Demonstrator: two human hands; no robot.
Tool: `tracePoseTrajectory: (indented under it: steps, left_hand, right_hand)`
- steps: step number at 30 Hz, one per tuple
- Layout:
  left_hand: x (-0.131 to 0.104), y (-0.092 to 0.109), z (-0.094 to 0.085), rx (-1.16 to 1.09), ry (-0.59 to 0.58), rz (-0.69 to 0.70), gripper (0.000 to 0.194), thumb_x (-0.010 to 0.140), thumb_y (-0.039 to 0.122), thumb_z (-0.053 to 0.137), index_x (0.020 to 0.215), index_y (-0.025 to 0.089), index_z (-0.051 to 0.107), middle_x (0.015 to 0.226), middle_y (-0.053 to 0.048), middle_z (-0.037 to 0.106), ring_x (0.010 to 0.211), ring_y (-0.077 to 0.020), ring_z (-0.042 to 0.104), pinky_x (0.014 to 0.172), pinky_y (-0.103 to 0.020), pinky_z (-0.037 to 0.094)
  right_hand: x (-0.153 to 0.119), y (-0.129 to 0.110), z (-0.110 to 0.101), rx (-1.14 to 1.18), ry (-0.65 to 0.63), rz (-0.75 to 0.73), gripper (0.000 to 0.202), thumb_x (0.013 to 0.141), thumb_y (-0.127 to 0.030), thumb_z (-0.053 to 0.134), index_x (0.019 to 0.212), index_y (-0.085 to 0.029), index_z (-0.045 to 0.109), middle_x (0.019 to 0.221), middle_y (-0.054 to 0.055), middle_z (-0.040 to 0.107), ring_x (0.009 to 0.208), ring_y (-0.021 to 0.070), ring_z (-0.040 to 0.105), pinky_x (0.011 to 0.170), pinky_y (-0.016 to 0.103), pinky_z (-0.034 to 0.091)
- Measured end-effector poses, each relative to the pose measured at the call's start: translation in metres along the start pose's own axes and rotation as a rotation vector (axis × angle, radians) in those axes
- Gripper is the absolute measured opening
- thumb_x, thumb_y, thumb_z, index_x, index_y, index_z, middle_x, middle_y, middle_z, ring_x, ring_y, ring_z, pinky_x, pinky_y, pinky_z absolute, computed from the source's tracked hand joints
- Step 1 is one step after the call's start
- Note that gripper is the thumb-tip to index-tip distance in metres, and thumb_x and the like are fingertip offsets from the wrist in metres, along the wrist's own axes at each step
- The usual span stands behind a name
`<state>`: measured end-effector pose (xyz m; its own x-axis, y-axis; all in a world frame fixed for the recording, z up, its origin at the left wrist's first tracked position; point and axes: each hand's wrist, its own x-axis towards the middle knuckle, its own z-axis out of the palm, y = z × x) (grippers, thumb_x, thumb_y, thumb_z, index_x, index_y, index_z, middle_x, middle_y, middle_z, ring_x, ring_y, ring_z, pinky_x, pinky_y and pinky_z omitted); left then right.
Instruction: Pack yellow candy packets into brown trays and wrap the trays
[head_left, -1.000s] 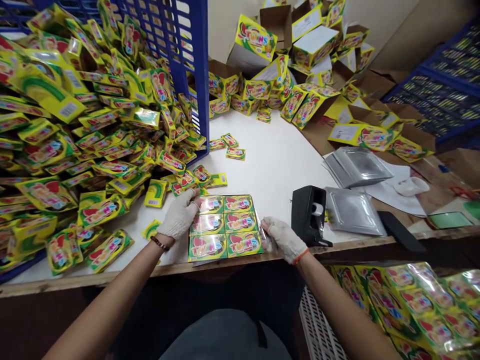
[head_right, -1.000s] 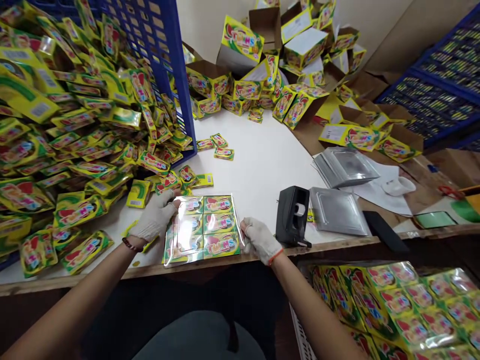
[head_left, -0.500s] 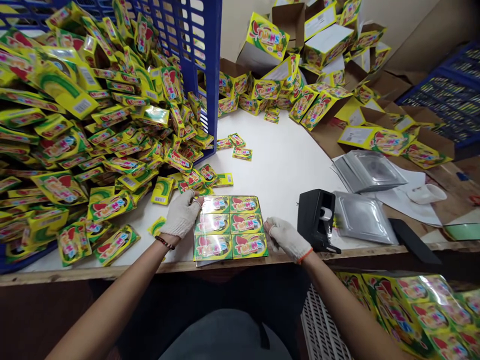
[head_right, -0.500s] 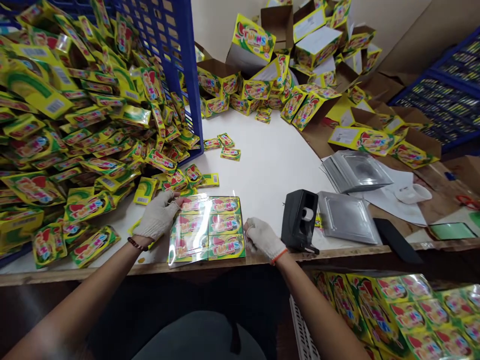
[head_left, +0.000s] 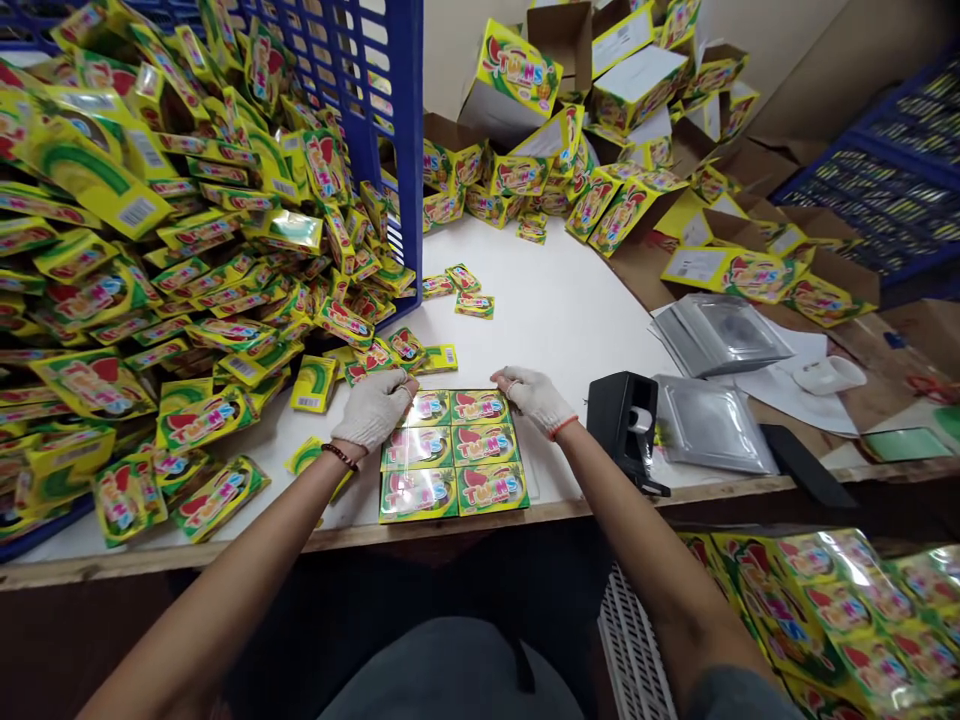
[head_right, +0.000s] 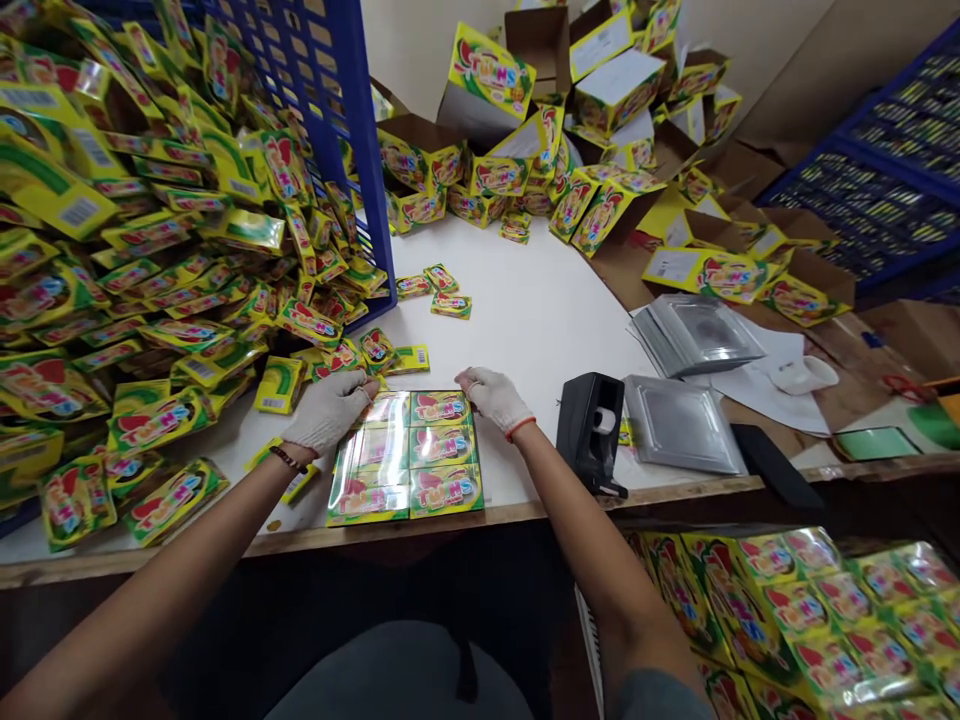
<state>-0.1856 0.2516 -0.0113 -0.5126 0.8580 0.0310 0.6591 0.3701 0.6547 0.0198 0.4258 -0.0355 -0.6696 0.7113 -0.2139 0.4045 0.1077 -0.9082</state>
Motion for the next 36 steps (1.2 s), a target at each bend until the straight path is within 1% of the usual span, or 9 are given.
tracePoseTrajectory:
  steps: [3,10,12,15,19,24,32,34,36]
  left_hand:
    - [-0.008,-0.002,0.003,-0.11,0.031,-0.059,0.038,0.087,0.045,0.047,0.057,0.021,0.044,0.058,0.002,0.048,0.062,-0.0154,0.046,0.06,-0.029,0.032]
    - [-0.021,-0.018,0.01,-0.191,0.156,-0.157,0.036,0.09,0.044,0.044,0.081,0.019,0.068,0.078,-0.003,0.067,0.079,-0.0213,0.059,0.071,-0.032,0.048]
    - [-0.02,-0.013,0.006,-0.025,0.111,-0.012,0.032,0.091,0.034,0.042,0.096,0.019,0.07,0.095,-0.006,0.072,0.091,-0.0237,0.062,0.082,-0.036,0.05]
    - [-0.017,0.01,0.007,0.309,-0.074,0.403,0.034,0.09,0.018,0.041,0.109,0.02,0.069,0.12,-0.01,0.068,0.112,-0.0271,0.059,0.101,-0.043,0.043]
    - [-0.013,0.055,0.035,0.5,-0.226,0.687,0.034,0.095,0.023,0.043,0.12,0.017,0.064,0.135,-0.014,0.06,0.122,-0.0317,0.053,0.104,-0.051,0.038]
    - [-0.012,0.087,0.063,0.479,-0.237,0.697,0.046,0.094,0.039,0.051,0.134,0.018,0.057,0.143,-0.016,0.053,0.128,-0.0344,0.049,0.104,-0.055,0.034]
    - [-0.019,0.092,0.062,0.552,-0.26,0.675,0.072,0.085,0.065,0.056,0.141,0.02,0.054,0.151,-0.021,0.044,0.135,-0.043,0.04,0.108,-0.061,0.027]
    - [-0.019,0.092,0.063,0.584,-0.272,0.683,0.077,0.083,0.068,0.057,0.142,0.019,0.053,0.151,-0.023,0.043,0.135,-0.0437,0.039,0.108,-0.062,0.026]
    - [-0.017,0.093,0.063,0.584,-0.269,0.681,0.079,0.081,0.071,0.058,0.142,0.02,0.053,0.152,-0.022,0.043,0.136,-0.0441,0.039,0.109,-0.062,0.024]
  right_hand:
    - [0.006,0.003,0.0,-0.036,-0.071,-0.011,0.028,0.074,-0.047,0.059,0.067,-0.02,0.06,0.054,-0.005,0.049,0.05,0.0108,0.047,0.047,0.023,0.036]
    - [-0.013,0.011,0.006,0.116,0.032,0.026,0.03,0.073,-0.051,0.059,0.07,-0.021,0.063,0.064,-0.002,0.057,0.054,0.0127,0.05,0.048,0.025,0.041]
    - [-0.012,0.012,0.008,0.097,0.044,0.038,0.029,0.075,-0.05,0.058,0.07,-0.021,0.063,0.062,-0.002,0.056,0.053,0.0127,0.05,0.048,0.025,0.04]
    - [-0.009,0.011,0.009,0.022,0.051,0.032,0.025,0.077,-0.044,0.055,0.074,-0.021,0.065,0.066,0.0,0.058,0.058,0.014,0.052,0.05,0.025,0.042]
    - [-0.017,0.005,0.007,-0.039,0.062,0.035,0.028,0.077,-0.031,0.055,0.098,-0.019,0.069,0.08,0.001,0.065,0.068,0.0155,0.055,0.061,0.027,0.047]
    - [-0.068,0.003,-0.001,-0.05,-0.014,0.002,0.027,0.079,-0.027,0.05,0.101,-0.02,0.064,0.07,-0.003,0.055,0.064,0.0139,0.051,0.06,0.025,0.044]
    - [-0.154,0.027,0.012,0.177,-0.112,0.161,0.014,0.082,-0.034,0.052,0.078,-0.022,0.058,0.067,-0.003,0.052,0.057,0.0124,0.053,0.056,0.025,0.046]
    - [-0.167,0.03,0.001,0.161,-0.062,0.178,0.015,0.082,-0.035,0.055,0.084,-0.022,0.063,0.064,-0.003,0.054,0.053,0.0122,0.052,0.053,0.025,0.045]
    - [-0.178,0.035,-0.026,0.084,0.132,0.143,0.023,0.085,-0.039,0.056,0.097,-0.022,0.067,0.066,-0.002,0.058,0.054,0.0132,0.053,0.055,0.026,0.045]
